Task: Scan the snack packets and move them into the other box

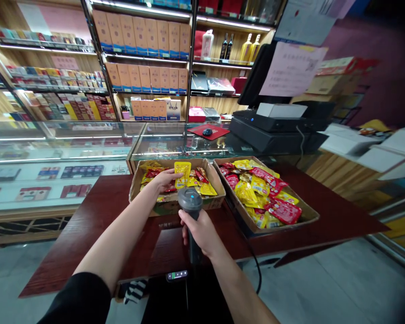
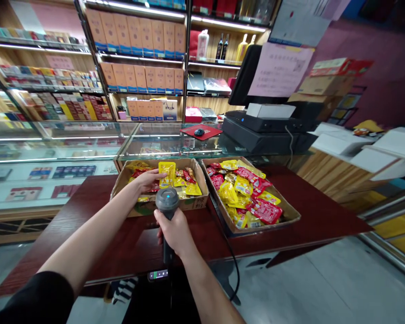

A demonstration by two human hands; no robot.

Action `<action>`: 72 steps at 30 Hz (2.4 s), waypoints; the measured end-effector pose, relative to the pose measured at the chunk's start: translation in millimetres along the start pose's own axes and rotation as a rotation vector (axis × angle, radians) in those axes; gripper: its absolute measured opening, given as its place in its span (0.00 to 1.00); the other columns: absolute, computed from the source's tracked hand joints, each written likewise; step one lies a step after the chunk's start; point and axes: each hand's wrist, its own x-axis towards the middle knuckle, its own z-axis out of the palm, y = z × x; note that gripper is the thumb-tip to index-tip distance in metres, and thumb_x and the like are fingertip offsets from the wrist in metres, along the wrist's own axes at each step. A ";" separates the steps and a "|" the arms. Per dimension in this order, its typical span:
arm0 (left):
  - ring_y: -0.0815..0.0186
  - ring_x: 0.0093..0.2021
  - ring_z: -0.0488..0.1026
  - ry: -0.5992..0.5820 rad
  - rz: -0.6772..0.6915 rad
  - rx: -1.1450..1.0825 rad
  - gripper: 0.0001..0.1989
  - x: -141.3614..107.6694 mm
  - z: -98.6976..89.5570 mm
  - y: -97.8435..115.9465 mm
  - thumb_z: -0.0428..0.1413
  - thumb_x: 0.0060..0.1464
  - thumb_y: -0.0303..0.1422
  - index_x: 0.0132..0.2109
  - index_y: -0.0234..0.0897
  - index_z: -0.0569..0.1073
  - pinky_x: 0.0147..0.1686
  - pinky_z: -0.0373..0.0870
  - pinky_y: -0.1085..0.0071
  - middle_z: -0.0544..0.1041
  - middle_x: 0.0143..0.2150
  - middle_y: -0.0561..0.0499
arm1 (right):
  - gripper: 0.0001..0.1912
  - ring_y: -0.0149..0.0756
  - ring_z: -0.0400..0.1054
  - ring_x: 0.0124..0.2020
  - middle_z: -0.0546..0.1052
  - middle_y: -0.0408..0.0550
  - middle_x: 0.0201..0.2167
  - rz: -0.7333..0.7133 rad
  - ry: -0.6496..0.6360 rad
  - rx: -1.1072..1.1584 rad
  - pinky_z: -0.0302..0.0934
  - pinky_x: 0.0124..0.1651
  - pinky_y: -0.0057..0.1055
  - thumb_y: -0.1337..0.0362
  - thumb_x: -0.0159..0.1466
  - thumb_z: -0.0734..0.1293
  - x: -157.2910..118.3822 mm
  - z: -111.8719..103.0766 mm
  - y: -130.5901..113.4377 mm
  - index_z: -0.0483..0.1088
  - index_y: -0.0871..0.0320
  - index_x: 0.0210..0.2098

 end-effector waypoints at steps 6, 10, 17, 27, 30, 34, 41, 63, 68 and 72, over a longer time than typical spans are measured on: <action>0.60 0.35 0.78 -0.013 0.015 -0.010 0.23 -1.1 1.2 -0.1 0.67 0.43 0.31 0.49 0.36 0.75 0.32 0.76 0.69 0.80 0.39 0.44 | 0.16 0.29 0.59 0.10 0.66 0.38 0.11 -0.012 -0.004 -0.005 0.55 0.12 0.25 0.51 0.53 0.67 2.1 -0.7 3.6 0.63 0.57 0.24; 0.60 0.36 0.78 0.001 0.035 0.006 0.21 -1.0 1.4 -0.8 0.66 0.45 0.31 0.48 0.34 0.76 0.33 0.76 0.69 0.80 0.40 0.41 | 0.15 0.29 0.58 0.09 0.65 0.37 0.11 -0.018 -0.010 0.001 0.55 0.12 0.26 0.51 0.54 0.67 2.9 -0.6 6.6 0.63 0.56 0.24; 0.62 0.33 0.78 -0.031 0.007 -0.012 0.24 3.1 -4.3 -2.0 0.67 0.42 0.32 0.49 0.36 0.75 0.28 0.75 0.72 0.80 0.41 0.44 | 0.16 0.28 0.57 0.09 0.65 0.38 0.10 0.003 -0.005 0.025 0.54 0.12 0.25 0.51 0.54 0.67 1.8 0.5 4.4 0.64 0.58 0.24; 0.63 0.36 0.78 -0.084 0.010 -0.092 0.22 -13.6 5.8 1.6 0.68 0.41 0.29 0.46 0.35 0.75 0.34 0.76 0.69 0.79 0.41 0.44 | 0.16 0.43 0.72 0.44 0.79 0.49 0.37 -0.273 0.292 0.175 0.63 0.51 0.39 0.61 0.50 0.72 16.3 -23.6 20.4 0.75 0.62 0.37; 0.62 0.37 0.78 -0.154 0.020 -0.089 0.21 -21.7 22.3 4.6 0.68 0.40 0.28 0.45 0.35 0.75 0.37 0.76 0.68 0.79 0.42 0.45 | 0.16 0.44 0.72 0.45 0.79 0.49 0.37 -0.297 0.329 0.245 0.63 0.52 0.40 0.63 0.48 0.73 20.0 -45.1 10.1 0.75 0.62 0.36; 0.62 0.36 0.78 -0.244 0.051 0.055 0.21 -25.8 71.1 9.2 0.69 0.39 0.29 0.43 0.33 0.75 0.37 0.76 0.67 0.79 0.41 0.44 | 0.15 0.42 0.72 0.43 0.79 0.46 0.37 -0.320 0.317 0.411 0.66 0.49 0.39 0.65 0.46 0.73 19.8 -81.5 -18.8 0.75 0.59 0.34; 0.66 0.30 0.76 -0.257 0.051 0.128 0.19 -13.5 205.6 0.3 0.70 0.36 0.28 0.35 0.31 0.71 0.33 0.76 0.66 0.76 0.30 0.48 | 0.14 0.32 0.72 0.30 0.78 0.43 0.28 -0.336 0.510 0.378 0.67 0.33 0.26 0.67 0.45 0.73 -3.0 -175.5 -53.6 0.75 0.59 0.33; 0.64 0.34 0.77 0.256 0.206 0.740 0.15 -9.6 7.2 31.2 0.59 0.49 0.30 0.45 0.33 0.76 0.32 0.73 0.73 0.79 0.35 0.45 | 0.15 0.39 0.71 0.45 0.79 0.45 0.36 -0.252 0.221 0.345 0.63 0.47 0.30 0.68 0.42 0.71 40.4 -83.3 -42.5 0.76 0.57 0.32; 0.61 0.39 0.76 0.319 0.244 1.204 0.12 -1.5 -32.3 15.6 0.55 0.49 0.28 0.40 0.36 0.80 0.41 0.69 0.72 0.80 0.37 0.46 | 0.14 0.38 0.71 0.42 0.79 0.44 0.31 -0.209 0.179 0.313 0.61 0.47 0.31 0.68 0.43 0.70 57.3 -50.9 -19.2 0.76 0.58 0.32; 0.53 0.44 0.73 0.298 0.358 1.342 0.12 4.2 -18.5 0.1 0.59 0.46 0.36 0.37 0.36 0.80 0.46 0.65 0.66 0.79 0.39 0.40 | 0.12 0.35 0.70 0.39 0.77 0.41 0.27 -0.191 0.159 0.185 0.60 0.47 0.30 0.67 0.45 0.70 64.3 -48.0 -15.2 0.75 0.58 0.31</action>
